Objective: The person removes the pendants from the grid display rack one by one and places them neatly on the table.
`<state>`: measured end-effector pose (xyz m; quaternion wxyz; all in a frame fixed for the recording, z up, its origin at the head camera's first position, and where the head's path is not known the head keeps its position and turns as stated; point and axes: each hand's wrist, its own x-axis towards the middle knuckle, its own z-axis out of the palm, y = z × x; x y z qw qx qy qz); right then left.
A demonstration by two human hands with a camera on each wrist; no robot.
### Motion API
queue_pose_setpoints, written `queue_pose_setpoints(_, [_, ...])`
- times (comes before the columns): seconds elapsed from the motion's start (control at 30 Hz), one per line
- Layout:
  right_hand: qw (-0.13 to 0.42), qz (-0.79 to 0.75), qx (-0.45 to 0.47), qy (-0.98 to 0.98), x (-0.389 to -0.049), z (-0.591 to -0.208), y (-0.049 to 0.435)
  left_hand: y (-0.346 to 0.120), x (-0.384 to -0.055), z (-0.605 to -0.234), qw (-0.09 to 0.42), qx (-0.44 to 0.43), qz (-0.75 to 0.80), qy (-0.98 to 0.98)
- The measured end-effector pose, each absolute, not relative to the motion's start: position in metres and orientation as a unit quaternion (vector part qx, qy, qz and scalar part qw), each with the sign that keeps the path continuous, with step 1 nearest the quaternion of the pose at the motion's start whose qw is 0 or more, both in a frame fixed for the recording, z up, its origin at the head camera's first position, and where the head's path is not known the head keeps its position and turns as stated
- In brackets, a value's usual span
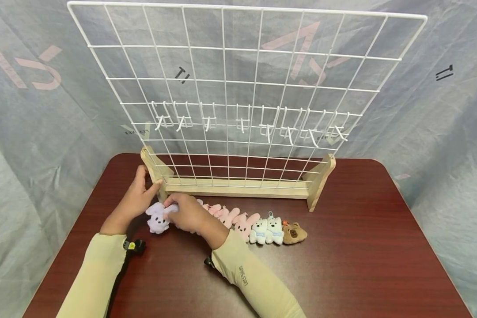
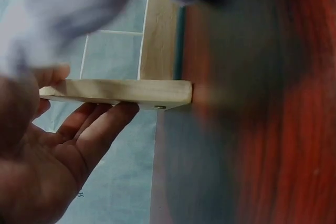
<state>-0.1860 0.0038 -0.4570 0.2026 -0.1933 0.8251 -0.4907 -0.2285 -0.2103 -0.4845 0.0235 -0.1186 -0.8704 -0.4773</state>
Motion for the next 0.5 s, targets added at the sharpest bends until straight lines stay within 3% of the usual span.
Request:
queue_pose_setpoints(0.1, [0.209, -0.477, -0.197, 0.831, -0.1863, -0.4599, 0.0026, -0.2103, -0.2286, -0.4842, 0.016, -0.115, -0.478, -0.871])
queue_pose_setpoints(0.3, [0.146, -0.422, -0.240, 0.862, -0.1892, -0.4622, 0.0027, -0.2110, -0.2285, -0.4846, 0.011, -0.112, -0.477, -0.872])
queue_pose_setpoints(0.5, [0.137, -0.402, -0.260, 0.867, -0.1913, -0.4638, 0.0047, -0.2114, -0.2281, -0.4854, 0.010, -0.108, -0.473, -0.874])
